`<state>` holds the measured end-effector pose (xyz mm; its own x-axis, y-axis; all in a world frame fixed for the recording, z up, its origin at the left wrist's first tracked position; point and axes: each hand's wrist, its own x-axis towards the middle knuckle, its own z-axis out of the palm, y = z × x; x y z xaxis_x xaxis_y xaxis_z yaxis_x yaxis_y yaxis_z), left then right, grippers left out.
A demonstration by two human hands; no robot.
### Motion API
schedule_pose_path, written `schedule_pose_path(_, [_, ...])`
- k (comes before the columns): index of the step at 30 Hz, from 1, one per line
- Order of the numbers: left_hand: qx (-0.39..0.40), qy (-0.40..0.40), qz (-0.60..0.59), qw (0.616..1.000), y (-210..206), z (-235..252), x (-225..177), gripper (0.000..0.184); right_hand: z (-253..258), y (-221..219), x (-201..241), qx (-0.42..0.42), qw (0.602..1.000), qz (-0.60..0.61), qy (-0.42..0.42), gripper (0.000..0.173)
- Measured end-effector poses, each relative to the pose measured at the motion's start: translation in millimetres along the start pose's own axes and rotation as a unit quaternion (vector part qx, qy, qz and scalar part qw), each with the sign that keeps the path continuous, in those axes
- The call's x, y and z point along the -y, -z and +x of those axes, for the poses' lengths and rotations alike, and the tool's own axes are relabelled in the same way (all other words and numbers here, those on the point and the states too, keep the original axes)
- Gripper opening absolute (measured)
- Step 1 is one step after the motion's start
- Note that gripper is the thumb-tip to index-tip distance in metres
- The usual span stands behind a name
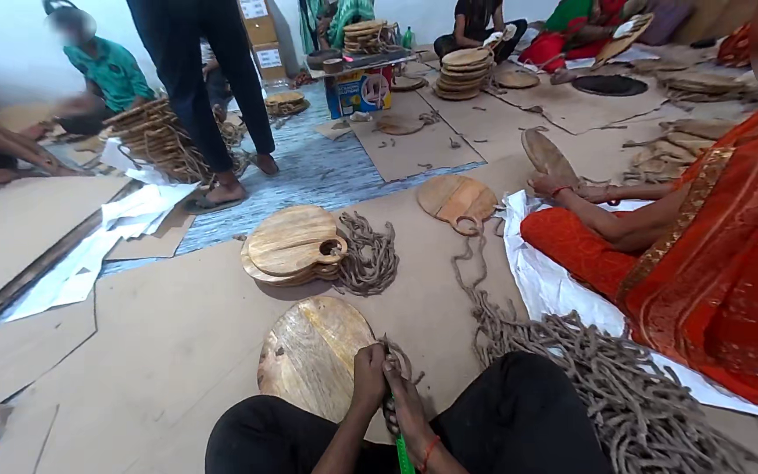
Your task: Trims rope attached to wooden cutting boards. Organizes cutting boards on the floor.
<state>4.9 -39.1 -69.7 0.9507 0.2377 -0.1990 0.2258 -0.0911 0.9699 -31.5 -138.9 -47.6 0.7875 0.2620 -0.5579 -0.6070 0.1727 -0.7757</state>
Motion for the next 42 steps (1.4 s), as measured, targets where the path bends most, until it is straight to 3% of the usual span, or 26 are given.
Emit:
schedule_pose_path(6, [0.000,-0.041,0.037,0.998,7.5,3.2,4.4,0.042,-9.8,-2.2,-9.6,0.027,0.999,0.006,0.022,0.036])
schedule_pose_path(11, [0.003,-0.033,0.112,0.993,8.4,-4.2,-9.5,0.042,-25.2,-11.0,-13.7,-0.010,1.000,0.000,0.011,0.026])
schedule_pose_path(13, [-0.050,0.031,0.144,0.988,18.8,-2.0,-15.8,0.043,-41.7,-13.6,-16.3,-0.027,0.998,-0.023,0.047,0.029])
schedule_pose_path(15, [-0.161,0.128,0.086,0.975,58.8,17.9,-21.4,0.049,-67.5,-11.9,-6.4,-0.069,0.988,-0.037,0.136,0.033])
schedule_pose_path(17, [-0.229,0.124,0.031,0.965,80.0,36.2,-21.4,0.052,-77.5,12.4,17.0,-0.082,0.985,-0.007,0.152,0.032])
schedule_pose_path(21, [-0.100,0.069,-0.007,0.993,34.3,29.2,-22.7,0.061,-30.3,61.8,26.0,-0.076,0.984,-0.072,0.144,0.021])
schedule_pose_path(25, [0.028,0.079,-0.026,0.996,14.0,7.3,-13.3,0.063,9.7,59.3,19.9,-0.007,0.973,-0.152,0.174,0.066])
schedule_pose_path(27, [0.058,0.080,-0.030,0.995,15.9,2.2,-12.8,0.062,23.0,47.4,16.0,0.014,0.968,-0.158,0.193,0.062])
schedule_pose_path(28, [0.068,0.076,-0.031,0.994,16.7,1.2,-12.0,0.061,28.3,42.4,13.6,0.006,0.966,-0.160,0.203,0.051])
schedule_pose_path(30, [0.070,0.072,-0.020,0.995,16.7,1.4,-13.5,0.060,32.7,37.5,12.5,-0.036,0.965,-0.156,0.205,0.027])
schedule_pose_path(32, [0.041,0.071,-0.011,0.997,14.2,3.3,-16.3,0.056,28.4,44.5,18.1,-0.073,0.966,-0.150,0.195,0.020])
schedule_pose_path(37, [-0.068,0.091,0.011,0.993,26.2,13.4,-18.7,0.052,-7.0,105.1,61.7,-0.235,0.925,-0.147,0.261,0.020])
schedule_pose_path(40, [-0.158,0.060,0.011,0.986,40.9,18.4,-28.1,0.043,-42.5,156.9,106.6,-0.369,0.857,-0.207,0.294,0.032])
schedule_pose_path(42, [-0.178,0.022,0.030,0.983,48.1,17.5,-39.0,0.039,-66.9,191.7,129.6,-0.393,0.813,-0.277,0.328,0.035])
